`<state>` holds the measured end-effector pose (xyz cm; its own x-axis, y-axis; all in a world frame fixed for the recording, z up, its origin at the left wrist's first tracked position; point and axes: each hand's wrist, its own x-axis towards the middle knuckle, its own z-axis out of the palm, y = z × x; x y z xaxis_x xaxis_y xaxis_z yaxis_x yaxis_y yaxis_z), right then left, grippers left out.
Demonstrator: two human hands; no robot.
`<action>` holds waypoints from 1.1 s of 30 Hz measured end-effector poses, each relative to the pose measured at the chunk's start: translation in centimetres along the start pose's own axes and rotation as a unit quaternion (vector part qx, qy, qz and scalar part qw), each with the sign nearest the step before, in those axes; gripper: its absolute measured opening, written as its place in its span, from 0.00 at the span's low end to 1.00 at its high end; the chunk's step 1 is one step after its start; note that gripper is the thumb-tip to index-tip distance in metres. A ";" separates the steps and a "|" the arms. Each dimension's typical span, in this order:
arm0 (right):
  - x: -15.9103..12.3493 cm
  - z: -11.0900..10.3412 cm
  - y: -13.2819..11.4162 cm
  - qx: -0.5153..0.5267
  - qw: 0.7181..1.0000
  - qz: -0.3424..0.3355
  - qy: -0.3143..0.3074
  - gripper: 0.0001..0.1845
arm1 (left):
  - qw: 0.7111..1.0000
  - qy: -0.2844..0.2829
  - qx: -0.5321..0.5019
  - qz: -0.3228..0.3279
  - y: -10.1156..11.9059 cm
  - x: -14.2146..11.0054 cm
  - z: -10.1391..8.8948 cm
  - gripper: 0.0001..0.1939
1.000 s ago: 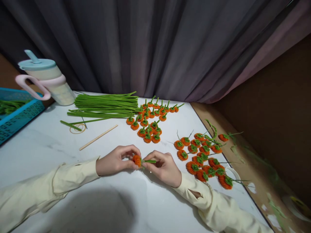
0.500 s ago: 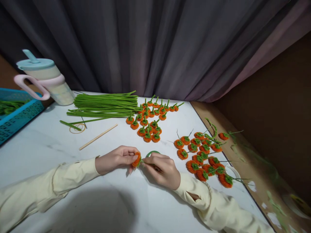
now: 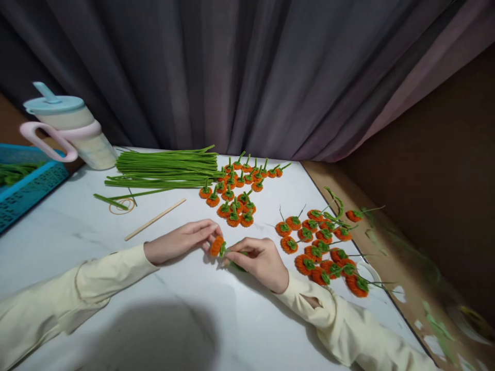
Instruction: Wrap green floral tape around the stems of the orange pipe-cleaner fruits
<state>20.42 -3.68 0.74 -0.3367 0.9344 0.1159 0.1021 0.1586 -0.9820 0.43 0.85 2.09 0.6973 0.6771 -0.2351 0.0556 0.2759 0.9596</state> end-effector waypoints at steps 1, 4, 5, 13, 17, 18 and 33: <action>0.2 0.0 -0.2 0.064 0.996 0.064 -0.008 0.11 | 0.997 0.008 0.063 0.045 0.5 -0.1 -0.3 0.19; 0.5 -0.2 -0.4 0.179 0.971 0.154 -0.034 0.14 | 0.947 -0.049 0.271 0.165 1.6 -0.8 -0.9 0.18; 0.6 -0.2 -0.4 0.199 0.965 0.164 -0.042 0.15 | 0.918 -0.070 0.336 0.200 1.9 -1.0 -0.8 0.19; 0.6 0.0 -0.1 0.202 0.959 0.161 -0.114 0.17 | 0.868 -0.101 0.420 0.243 1.6 -1.6 0.4 0.07; 0.3 0.3 0.1 0.183 0.969 0.123 -0.108 0.17 | 0.964 -0.053 0.242 0.098 1.2 -1.3 0.6 0.09; 0.2 0.3 0.2 0.170 0.974 0.110 -0.103 0.17 | 0.980 -0.046 0.184 0.054 1.1 -1.2 0.7 0.11; -0.9 0.1 1.5 -0.274 0.900 -0.335 -0.055 0.12 | 0.942 -0.004 -0.278 -0.187 -0.5 -0.6 1.2 0.13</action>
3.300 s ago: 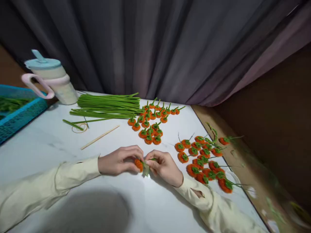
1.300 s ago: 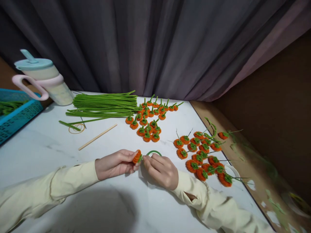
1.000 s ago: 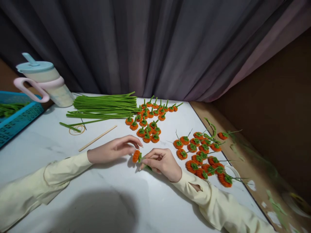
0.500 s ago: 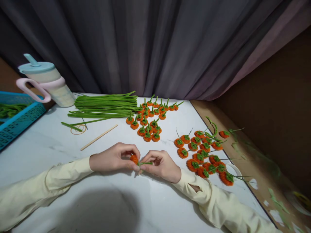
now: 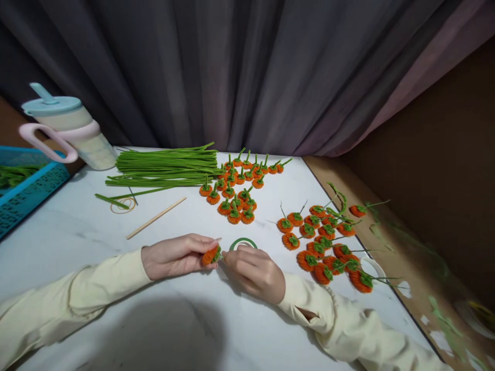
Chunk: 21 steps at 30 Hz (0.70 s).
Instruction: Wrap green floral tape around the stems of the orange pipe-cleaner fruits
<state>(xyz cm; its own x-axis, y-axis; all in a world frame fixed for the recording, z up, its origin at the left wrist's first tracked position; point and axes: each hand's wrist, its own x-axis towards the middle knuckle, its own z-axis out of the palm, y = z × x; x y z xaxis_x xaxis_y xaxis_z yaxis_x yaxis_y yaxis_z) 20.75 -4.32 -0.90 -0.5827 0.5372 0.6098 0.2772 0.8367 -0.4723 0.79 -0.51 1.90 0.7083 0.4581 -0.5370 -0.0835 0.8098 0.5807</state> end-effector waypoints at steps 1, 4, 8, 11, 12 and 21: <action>0.1 0.0 -0.1 0.023 0.999 0.030 0.010 0.12 | 1.000 -0.015 0.023 0.006 0.1 0.0 -0.2 0.14; 0.8 -0.3 -0.4 0.183 0.956 0.228 0.031 0.09 | 0.988 -0.069 0.128 0.046 0.8 0.0 -0.7 0.20; 1.7 -0.7 -0.3 0.395 0.820 0.414 0.014 0.14 | 0.874 -0.023 0.448 0.188 2.1 -1.0 -0.2 0.20; 1.9 -0.6 -0.2 0.437 0.789 0.432 0.009 0.15 | 0.656 0.029 0.689 0.306 2.1 -2.0 1.4 0.14; 1.9 -0.5 -0.2 0.441 0.787 0.431 0.006 0.15 | 0.594 0.033 0.736 0.324 1.9 -2.2 1.9 0.09; 1.4 -0.2 -0.5 0.299 0.899 0.320 -0.023 0.13 | 0.562 0.021 0.790 0.243 2.1 -2.6 3.4 0.05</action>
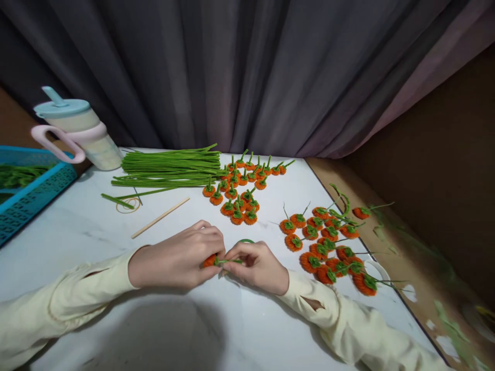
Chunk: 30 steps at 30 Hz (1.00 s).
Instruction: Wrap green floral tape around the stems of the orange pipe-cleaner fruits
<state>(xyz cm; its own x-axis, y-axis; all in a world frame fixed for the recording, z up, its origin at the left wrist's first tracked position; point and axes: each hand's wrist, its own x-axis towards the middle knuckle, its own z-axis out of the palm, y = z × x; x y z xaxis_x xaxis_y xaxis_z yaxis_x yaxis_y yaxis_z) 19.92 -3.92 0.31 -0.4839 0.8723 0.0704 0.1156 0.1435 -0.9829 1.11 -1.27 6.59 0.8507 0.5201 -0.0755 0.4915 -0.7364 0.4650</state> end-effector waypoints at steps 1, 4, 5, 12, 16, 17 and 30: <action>-0.1 0.0 0.1 -0.050 0.998 -0.038 0.003 0.12 | 1.000 -0.008 -0.025 -0.010 -0.1 0.0 -0.1 0.04; -0.3 0.1 0.2 -0.160 0.975 -0.153 0.014 0.09 | 0.993 -0.018 -0.102 -0.063 -0.4 0.0 -0.2 0.03; -0.4 0.2 0.2 -0.181 0.966 -0.186 0.017 0.08 | 0.987 -0.029 -0.133 -0.088 -0.4 0.1 -0.3 0.03; -0.8 -0.1 -0.1 -0.351 0.858 -0.374 -0.003 0.12 | 0.861 -0.136 -0.434 -0.229 -0.6 0.5 -1.2 0.06; -1.0 -0.5 0.1 -0.449 0.769 -0.453 0.034 0.12 | 0.811 -0.140 -0.512 -0.247 -0.9 0.8 -0.8 0.08; -1.1 -0.6 0.2 -0.459 0.763 -0.454 0.042 0.13 | 0.823 -0.138 -0.496 -0.241 -1.0 0.8 -0.6 0.09; -0.5 0.7 0.7 -0.242 0.923 -0.280 0.103 0.06 | 0.991 0.087 0.050 -0.088 1.3 -0.2 1.1 0.08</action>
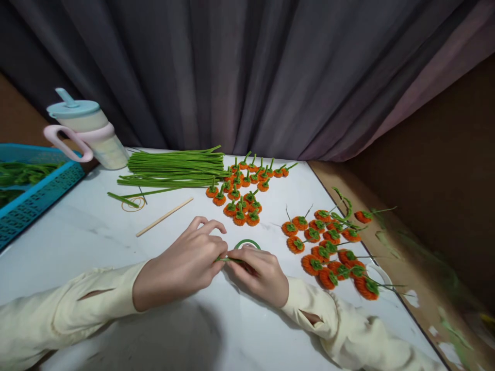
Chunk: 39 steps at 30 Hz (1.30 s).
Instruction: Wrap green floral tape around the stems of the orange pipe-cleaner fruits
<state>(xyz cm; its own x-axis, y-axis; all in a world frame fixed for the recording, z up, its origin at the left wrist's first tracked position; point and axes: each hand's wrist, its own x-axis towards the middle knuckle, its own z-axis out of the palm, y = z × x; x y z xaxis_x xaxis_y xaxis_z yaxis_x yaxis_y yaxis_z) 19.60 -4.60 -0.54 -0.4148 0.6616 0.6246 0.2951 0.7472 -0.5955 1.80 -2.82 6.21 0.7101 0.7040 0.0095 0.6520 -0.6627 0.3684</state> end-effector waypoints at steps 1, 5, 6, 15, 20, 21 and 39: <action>0.0 0.0 0.1 -0.003 1.000 0.001 0.001 0.06 | 1.000 0.009 0.015 0.011 0.1 0.0 0.1 0.08; -0.3 -0.1 0.5 -0.031 0.999 -0.038 -0.018 0.06 | 0.998 0.028 0.046 0.036 0.3 0.1 0.2 0.10; -0.3 -0.2 0.6 -0.050 0.997 -0.058 -0.030 0.07 | 0.998 0.026 0.043 0.040 0.4 0.0 0.2 0.11; 0.1 -1.1 0.3 -0.276 0.916 -0.289 -0.026 0.09 | 0.991 -0.094 -0.091 0.003 -1.5 0.9 0.2 0.13; -0.2 -0.9 0.5 -0.276 0.919 -0.279 -0.027 0.09 | 0.988 -0.104 -0.114 -0.009 -1.8 1.2 0.2 0.10; -0.2 -0.8 0.5 -0.262 0.930 -0.255 -0.034 0.09 | 0.992 -0.089 -0.091 0.000 -1.6 1.1 0.2 0.10; -0.1 -0.6 0.0 -0.267 0.931 -0.249 -0.030 0.09 | 0.991 0.027 0.050 0.118 -0.1 -0.1 0.7 0.13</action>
<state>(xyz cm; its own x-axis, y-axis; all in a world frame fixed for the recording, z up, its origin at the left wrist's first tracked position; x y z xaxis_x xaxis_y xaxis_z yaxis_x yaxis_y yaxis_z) 20.15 -4.63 -0.28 -0.6574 0.2328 0.7167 0.4325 0.8954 0.1059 1.86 -2.95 5.53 0.8321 0.5379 0.1349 0.4952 -0.8303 0.2557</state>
